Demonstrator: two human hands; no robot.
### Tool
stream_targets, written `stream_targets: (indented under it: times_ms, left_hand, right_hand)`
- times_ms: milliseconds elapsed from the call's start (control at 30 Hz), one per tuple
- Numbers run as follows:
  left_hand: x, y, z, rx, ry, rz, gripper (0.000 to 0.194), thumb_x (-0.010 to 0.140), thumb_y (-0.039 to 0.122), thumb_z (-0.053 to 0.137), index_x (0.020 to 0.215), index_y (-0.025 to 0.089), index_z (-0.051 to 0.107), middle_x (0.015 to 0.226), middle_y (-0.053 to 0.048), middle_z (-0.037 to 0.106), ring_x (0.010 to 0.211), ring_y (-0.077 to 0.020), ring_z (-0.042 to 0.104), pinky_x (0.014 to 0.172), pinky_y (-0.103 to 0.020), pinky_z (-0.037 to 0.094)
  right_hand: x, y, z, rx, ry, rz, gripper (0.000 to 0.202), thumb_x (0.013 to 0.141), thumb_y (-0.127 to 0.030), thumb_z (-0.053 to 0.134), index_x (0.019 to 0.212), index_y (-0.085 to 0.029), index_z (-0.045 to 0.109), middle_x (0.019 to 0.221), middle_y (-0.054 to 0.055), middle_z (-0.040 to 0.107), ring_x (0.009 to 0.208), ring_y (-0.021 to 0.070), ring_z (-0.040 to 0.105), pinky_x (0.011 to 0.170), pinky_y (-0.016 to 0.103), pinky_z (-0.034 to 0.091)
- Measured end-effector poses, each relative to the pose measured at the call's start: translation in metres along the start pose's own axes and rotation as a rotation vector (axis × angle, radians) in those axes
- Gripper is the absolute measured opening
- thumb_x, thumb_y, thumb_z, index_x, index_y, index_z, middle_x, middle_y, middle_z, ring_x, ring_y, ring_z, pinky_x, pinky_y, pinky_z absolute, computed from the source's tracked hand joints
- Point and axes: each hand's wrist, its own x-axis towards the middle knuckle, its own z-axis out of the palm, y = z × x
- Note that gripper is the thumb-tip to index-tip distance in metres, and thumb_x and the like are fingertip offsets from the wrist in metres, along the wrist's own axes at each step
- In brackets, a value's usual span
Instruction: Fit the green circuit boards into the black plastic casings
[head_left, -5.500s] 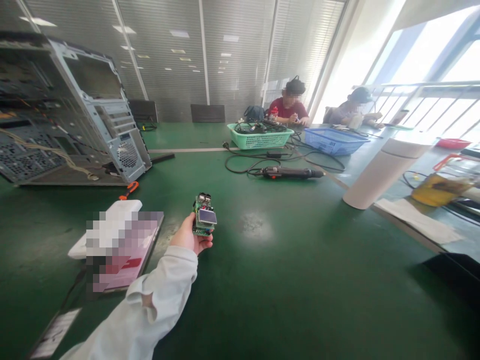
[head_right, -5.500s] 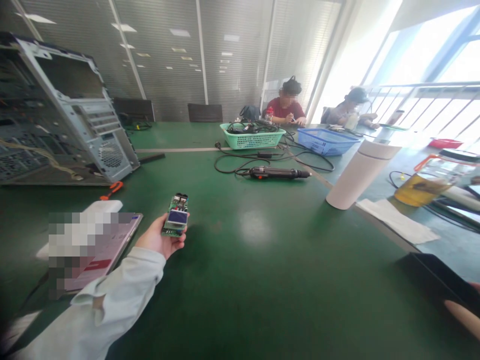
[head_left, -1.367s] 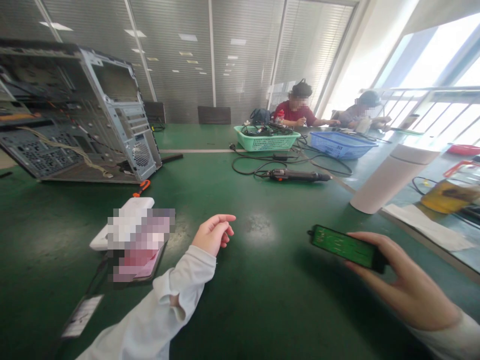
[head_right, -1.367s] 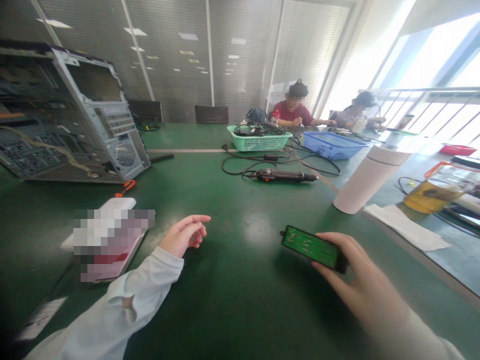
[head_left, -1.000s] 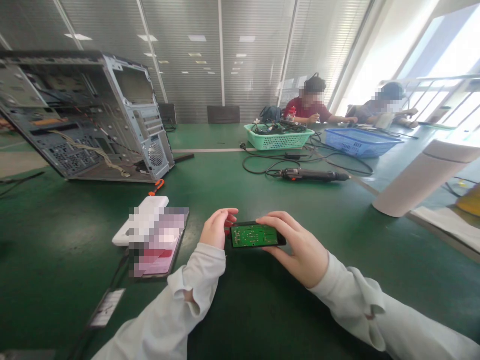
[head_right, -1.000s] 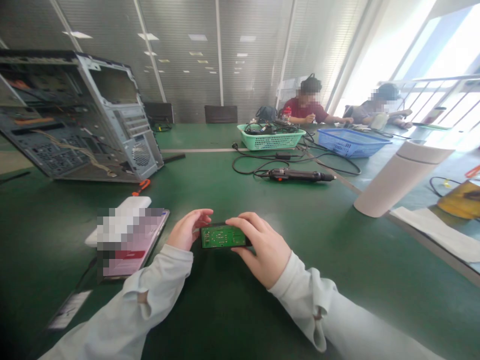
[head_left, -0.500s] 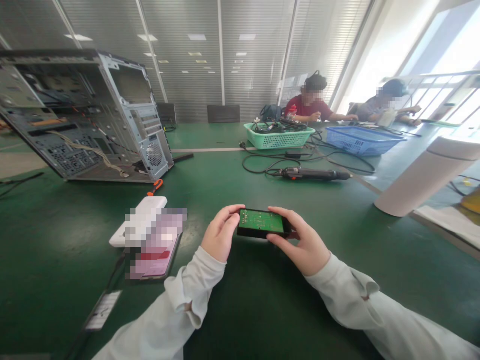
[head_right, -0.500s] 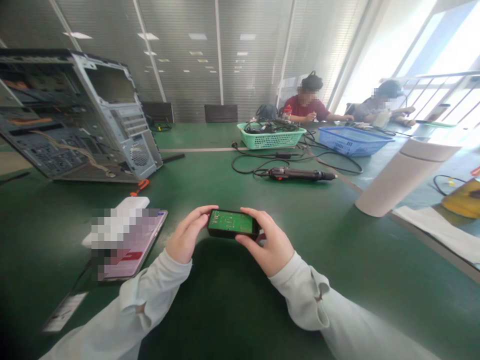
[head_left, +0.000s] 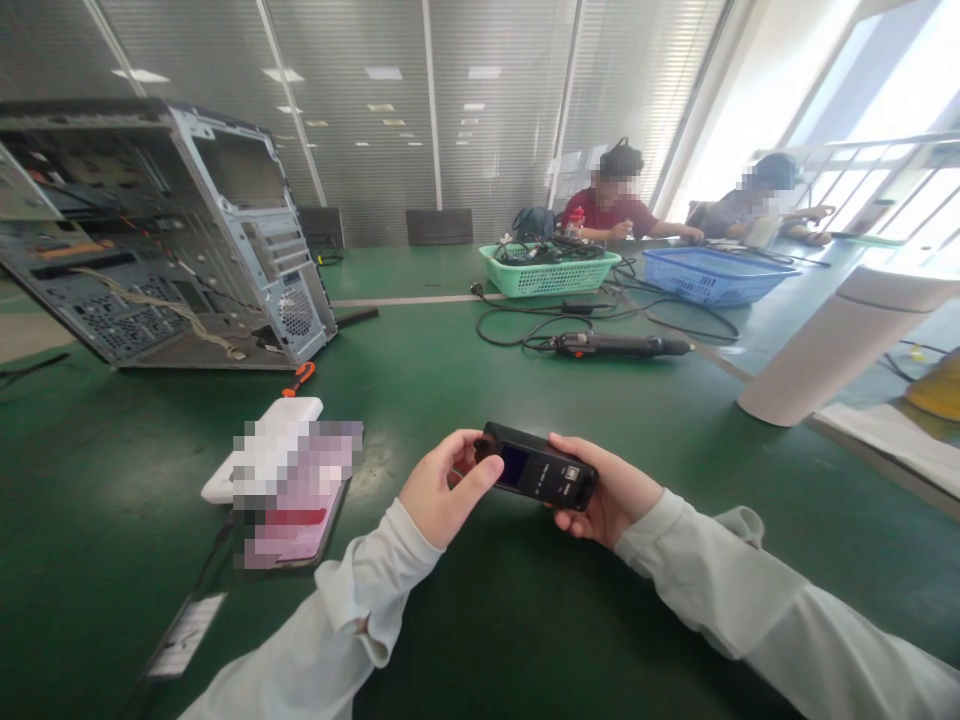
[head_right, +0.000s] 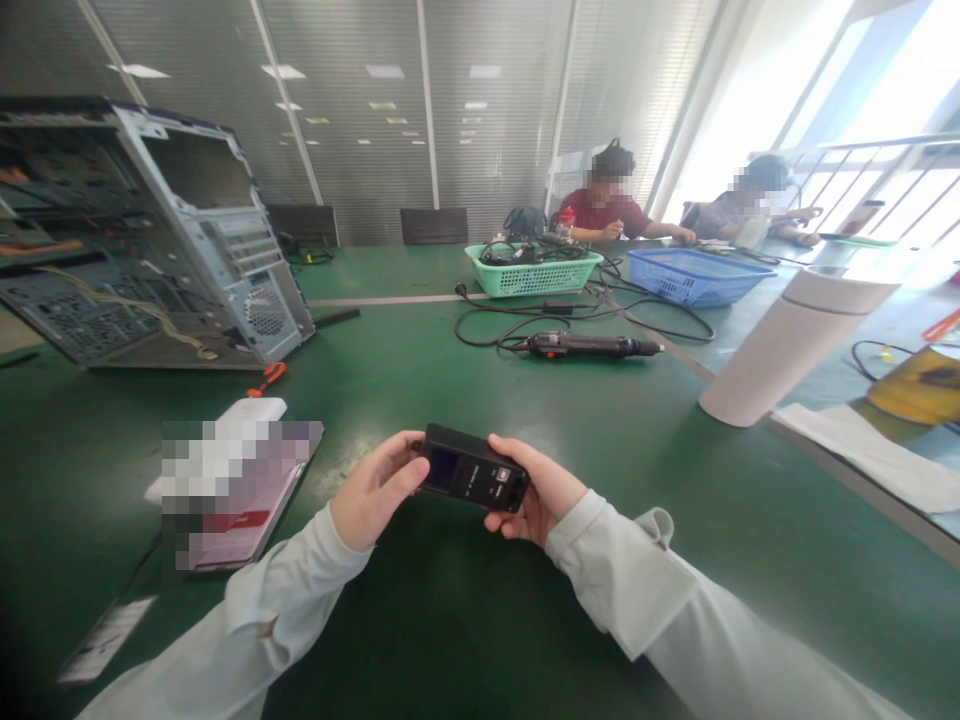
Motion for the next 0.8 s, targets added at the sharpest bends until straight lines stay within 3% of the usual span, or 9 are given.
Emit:
stream_targets:
  times_ms: [100, 200, 267, 367, 467, 567, 633, 800]
  left_hand:
    - [0.002, -0.002, 0.002, -0.067, 0.065, -0.084, 0.038, 0.067, 0.054, 0.051, 0.066, 0.016, 0.052, 0.052, 0.003, 0.047, 0.047, -0.0091, 0.043, 0.047, -0.022, 0.036]
    - [0.005, -0.007, 0.003, -0.119, 0.119, -0.169, 0.047, 0.066, 0.062, 0.045, 0.056, 0.016, 0.046, 0.045, 0.004, 0.042, 0.042, -0.0082, 0.041, 0.043, -0.021, 0.034]
    - [0.007, -0.009, 0.002, -0.159, 0.121, -0.199, 0.047, 0.065, 0.062, 0.046, 0.058, 0.015, 0.047, 0.047, 0.003, 0.044, 0.043, -0.0084, 0.043, 0.042, -0.02, 0.034]
    - [0.008, -0.009, 0.0, -0.195, 0.094, -0.193, 0.038, 0.065, 0.052, 0.05, 0.071, 0.015, 0.053, 0.061, 0.0, 0.052, 0.055, -0.0117, 0.05, 0.044, -0.02, 0.039]
    - [0.007, -0.005, -0.002, -0.207, 0.048, -0.164, 0.036, 0.064, 0.039, 0.053, 0.091, 0.016, 0.054, 0.083, -0.003, 0.055, 0.073, -0.0158, 0.054, 0.051, -0.022, 0.044]
    - [0.005, -0.003, -0.001, -0.155, 0.0, -0.131, 0.039, 0.065, 0.036, 0.054, 0.099, 0.016, 0.052, 0.095, -0.006, 0.055, 0.081, -0.0169, 0.054, 0.058, -0.025, 0.046]
    - [0.003, -0.003, 0.001, -0.081, 0.008, -0.098, 0.034, 0.068, 0.037, 0.054, 0.094, 0.016, 0.053, 0.095, -0.007, 0.056, 0.08, -0.0169, 0.055, 0.061, -0.026, 0.046]
    - [0.001, -0.009, -0.001, 0.1, -0.046, -0.02, 0.03, 0.067, 0.033, 0.061, 0.089, 0.016, 0.051, 0.092, -0.008, 0.06, 0.083, -0.0191, 0.058, 0.068, -0.03, 0.047]
  right_hand:
    - [0.0, 0.0, 0.0, 0.037, -0.159, 0.187, 0.055, 0.092, -0.053, 0.018, 0.07, -0.011, 0.045, 0.051, 0.004, 0.049, 0.039, 0.0117, 0.051, 0.031, 0.015, 0.038]
    - [0.001, 0.001, 0.001, 0.079, -0.283, 0.195, 0.061, 0.092, -0.055, 0.008, 0.07, -0.011, 0.045, 0.049, 0.003, 0.048, 0.035, 0.0124, 0.049, 0.029, 0.015, 0.036]
    - [0.0, 0.001, 0.003, 0.09, -0.283, 0.189, 0.061, 0.093, -0.054, 0.009, 0.072, -0.011, 0.046, 0.052, 0.003, 0.05, 0.036, 0.0123, 0.05, 0.029, 0.015, 0.037]
    - [-0.001, -0.001, 0.004, 0.088, -0.166, 0.138, 0.051, 0.095, -0.048, 0.017, 0.08, -0.009, 0.047, 0.06, 0.004, 0.052, 0.043, 0.0122, 0.054, 0.034, 0.015, 0.042]
    - [0.001, -0.002, -0.001, 0.051, -0.095, -0.079, 0.025, 0.091, -0.036, 0.038, 0.102, -0.014, 0.043, 0.075, 0.004, 0.054, 0.056, 0.0141, 0.059, 0.043, 0.015, 0.047]
    - [0.007, -0.001, -0.012, -0.071, -0.098, -0.4, 0.049, 0.075, -0.026, 0.06, 0.115, -0.023, 0.032, 0.088, 0.003, 0.052, 0.069, 0.0153, 0.059, 0.054, 0.019, 0.051]
    - [0.011, 0.0, -0.019, -0.206, -0.089, -0.609, 0.06, 0.068, -0.023, 0.065, 0.117, -0.025, 0.031, 0.091, 0.002, 0.049, 0.075, 0.014, 0.056, 0.059, 0.02, 0.051]
    - [0.014, -0.001, -0.026, -0.5, -0.152, -0.964, 0.05, 0.068, -0.018, 0.062, 0.112, -0.019, 0.037, 0.095, 0.002, 0.047, 0.082, 0.0105, 0.049, 0.072, 0.018, 0.044]
